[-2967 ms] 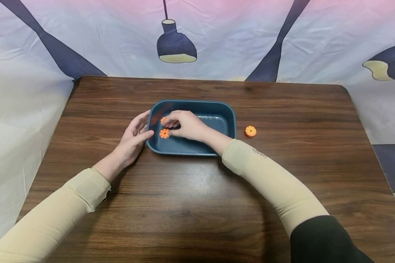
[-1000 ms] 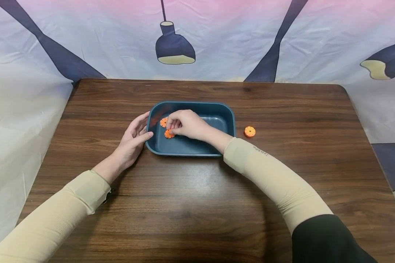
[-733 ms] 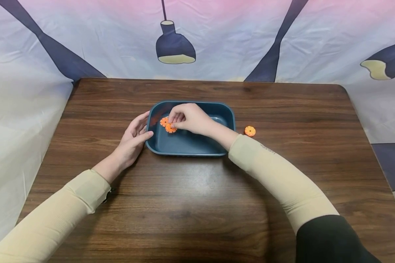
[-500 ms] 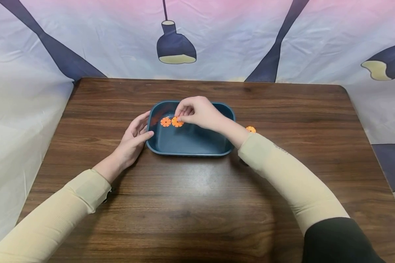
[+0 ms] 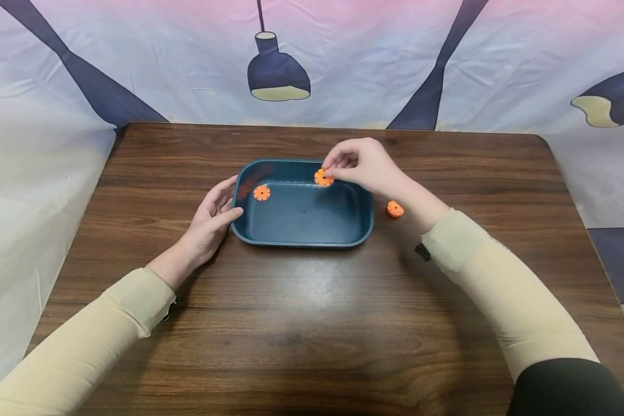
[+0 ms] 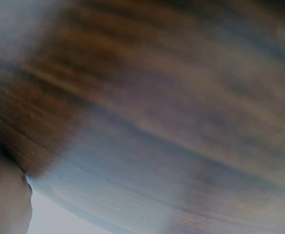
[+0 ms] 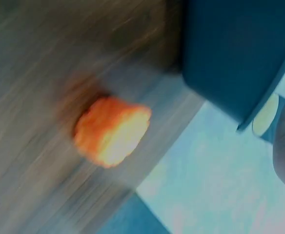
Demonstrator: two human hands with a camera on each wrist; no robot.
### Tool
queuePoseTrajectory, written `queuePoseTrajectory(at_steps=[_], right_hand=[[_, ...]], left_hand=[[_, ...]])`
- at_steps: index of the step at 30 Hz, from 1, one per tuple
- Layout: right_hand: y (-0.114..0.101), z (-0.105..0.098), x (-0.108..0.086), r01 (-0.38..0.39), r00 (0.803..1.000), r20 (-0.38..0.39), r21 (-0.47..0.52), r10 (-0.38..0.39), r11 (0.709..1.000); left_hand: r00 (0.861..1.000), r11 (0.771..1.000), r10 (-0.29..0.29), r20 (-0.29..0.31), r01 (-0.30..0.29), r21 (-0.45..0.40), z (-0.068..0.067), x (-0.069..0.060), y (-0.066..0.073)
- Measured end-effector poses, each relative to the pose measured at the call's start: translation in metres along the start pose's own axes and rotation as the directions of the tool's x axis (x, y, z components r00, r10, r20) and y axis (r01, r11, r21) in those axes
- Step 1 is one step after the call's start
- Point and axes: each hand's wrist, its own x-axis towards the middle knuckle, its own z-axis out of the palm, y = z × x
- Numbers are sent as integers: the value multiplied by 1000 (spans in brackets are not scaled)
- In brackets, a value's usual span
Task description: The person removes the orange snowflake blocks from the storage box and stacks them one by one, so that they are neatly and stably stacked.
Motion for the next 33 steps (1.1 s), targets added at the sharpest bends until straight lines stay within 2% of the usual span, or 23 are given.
queuePoseTrajectory(at_steps=[9,15,26,33], right_hand=[[20,-31,-29,-67,995,-70,-10,66,998],[35,-45,-48,-137,985,-108,-23,133,990],[64,-56,-77,-250,962,-114,-2,248,968],[79,-57,-88,-270,959,-90,-4,268,963]], left_hand=[[1000,1000,3,4,-3,-9,1,0,0],[1000,1000,-1,3,1,0,2,0,1],[1000,1000,15,7,-15,0,1,0,0],[999,999,44,13,-44,-20,-1,1,-2]])
